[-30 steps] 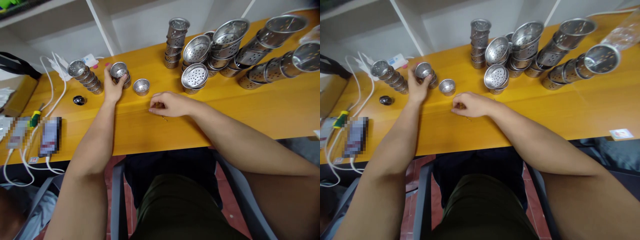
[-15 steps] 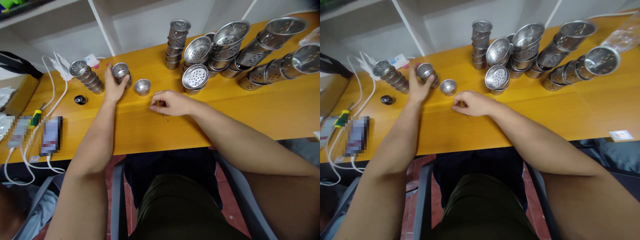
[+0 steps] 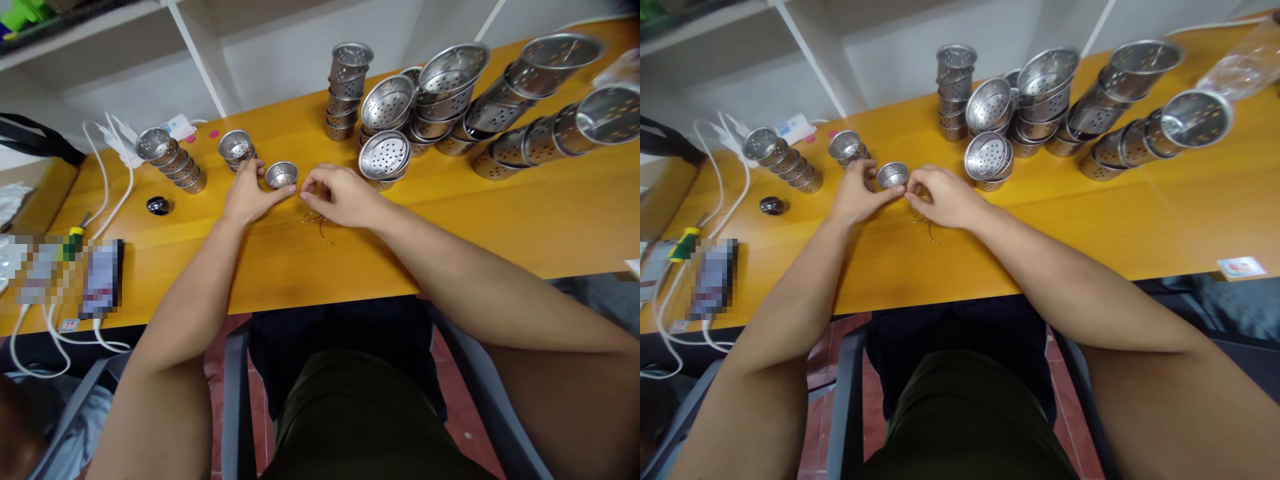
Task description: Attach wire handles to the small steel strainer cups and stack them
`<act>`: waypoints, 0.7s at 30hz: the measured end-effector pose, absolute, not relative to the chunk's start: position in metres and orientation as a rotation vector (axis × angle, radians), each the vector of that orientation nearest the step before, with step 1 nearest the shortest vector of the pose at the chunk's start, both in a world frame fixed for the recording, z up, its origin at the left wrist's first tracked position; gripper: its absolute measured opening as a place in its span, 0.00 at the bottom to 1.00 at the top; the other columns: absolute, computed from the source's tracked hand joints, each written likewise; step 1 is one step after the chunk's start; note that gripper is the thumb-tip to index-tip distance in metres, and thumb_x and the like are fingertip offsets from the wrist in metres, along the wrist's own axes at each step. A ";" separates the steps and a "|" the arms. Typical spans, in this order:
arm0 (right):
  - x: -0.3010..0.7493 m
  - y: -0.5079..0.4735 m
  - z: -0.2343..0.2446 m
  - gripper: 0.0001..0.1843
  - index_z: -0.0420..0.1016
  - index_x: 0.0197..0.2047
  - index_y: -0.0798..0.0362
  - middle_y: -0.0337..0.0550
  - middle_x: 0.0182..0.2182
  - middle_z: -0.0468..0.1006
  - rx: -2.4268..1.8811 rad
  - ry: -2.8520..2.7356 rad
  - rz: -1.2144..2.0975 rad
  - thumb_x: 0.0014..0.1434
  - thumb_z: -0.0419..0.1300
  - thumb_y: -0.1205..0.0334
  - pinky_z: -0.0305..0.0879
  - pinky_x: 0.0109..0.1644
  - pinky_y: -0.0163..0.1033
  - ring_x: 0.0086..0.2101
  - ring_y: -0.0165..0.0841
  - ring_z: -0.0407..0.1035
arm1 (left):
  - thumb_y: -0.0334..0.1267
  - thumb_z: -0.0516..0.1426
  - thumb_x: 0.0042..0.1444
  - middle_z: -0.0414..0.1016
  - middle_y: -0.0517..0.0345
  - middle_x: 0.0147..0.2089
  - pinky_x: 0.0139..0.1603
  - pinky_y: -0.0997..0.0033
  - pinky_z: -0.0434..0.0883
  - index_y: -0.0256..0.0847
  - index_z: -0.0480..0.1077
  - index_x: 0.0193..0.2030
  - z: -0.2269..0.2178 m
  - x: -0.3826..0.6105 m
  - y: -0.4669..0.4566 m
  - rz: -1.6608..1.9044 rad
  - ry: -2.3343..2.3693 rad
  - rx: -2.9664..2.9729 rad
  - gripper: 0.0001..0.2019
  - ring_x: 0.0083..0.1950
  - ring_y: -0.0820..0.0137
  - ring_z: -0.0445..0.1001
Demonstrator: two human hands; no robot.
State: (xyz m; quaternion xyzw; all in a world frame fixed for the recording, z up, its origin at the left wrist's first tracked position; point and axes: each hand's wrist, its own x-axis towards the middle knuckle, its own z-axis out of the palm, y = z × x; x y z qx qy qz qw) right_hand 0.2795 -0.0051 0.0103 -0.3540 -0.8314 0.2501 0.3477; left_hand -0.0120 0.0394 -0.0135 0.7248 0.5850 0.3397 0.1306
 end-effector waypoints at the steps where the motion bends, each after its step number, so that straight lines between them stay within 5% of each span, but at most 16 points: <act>1: 0.279 -0.004 0.008 0.04 0.85 0.53 0.49 0.51 0.52 0.88 -0.928 -2.145 0.640 0.80 0.71 0.59 0.76 0.53 0.49 0.43 0.41 0.77 | 0.76 0.88 0.42 0.88 0.38 0.68 0.76 0.31 0.86 0.46 0.79 0.66 -0.014 -0.011 0.039 0.969 1.680 2.133 0.54 0.70 0.34 0.89; 6: 0.280 0.000 0.000 0.13 0.84 0.64 0.50 0.56 0.61 0.86 -0.920 -2.145 0.607 0.80 0.71 0.60 0.81 0.58 0.51 0.45 0.42 0.79 | 0.61 0.88 0.54 0.87 0.37 0.69 0.80 0.31 0.84 0.46 0.74 0.70 -0.019 -0.002 0.043 0.936 1.484 2.233 0.47 0.73 0.35 0.88; 11: 0.284 0.003 -0.001 0.22 0.85 0.69 0.51 0.57 0.66 0.85 -0.605 -2.216 0.555 0.75 0.65 0.68 0.82 0.59 0.51 0.46 0.41 0.80 | 0.56 0.85 0.56 0.82 0.43 0.74 0.80 0.44 0.84 0.48 0.70 0.76 -0.018 0.001 0.038 1.062 0.958 2.313 0.47 0.75 0.45 0.85; 15: 0.285 0.000 0.002 0.27 0.87 0.69 0.53 0.56 0.64 0.86 -0.447 -2.323 0.557 0.71 0.63 0.71 0.79 0.62 0.52 0.51 0.44 0.81 | 0.51 0.79 0.59 0.83 0.49 0.65 0.69 0.52 0.87 0.48 0.73 0.70 -0.012 0.000 0.029 0.982 0.747 2.264 0.36 0.66 0.52 0.86; 21: 0.286 -0.006 0.012 0.19 0.86 0.62 0.52 0.55 0.64 0.83 -0.427 -2.344 0.590 0.71 0.65 0.69 0.73 0.52 0.46 0.44 0.38 0.76 | 0.48 0.79 0.53 0.82 0.55 0.58 0.52 0.64 0.85 0.48 0.73 0.67 -0.008 0.003 0.021 0.882 0.663 2.045 0.37 0.53 0.62 0.86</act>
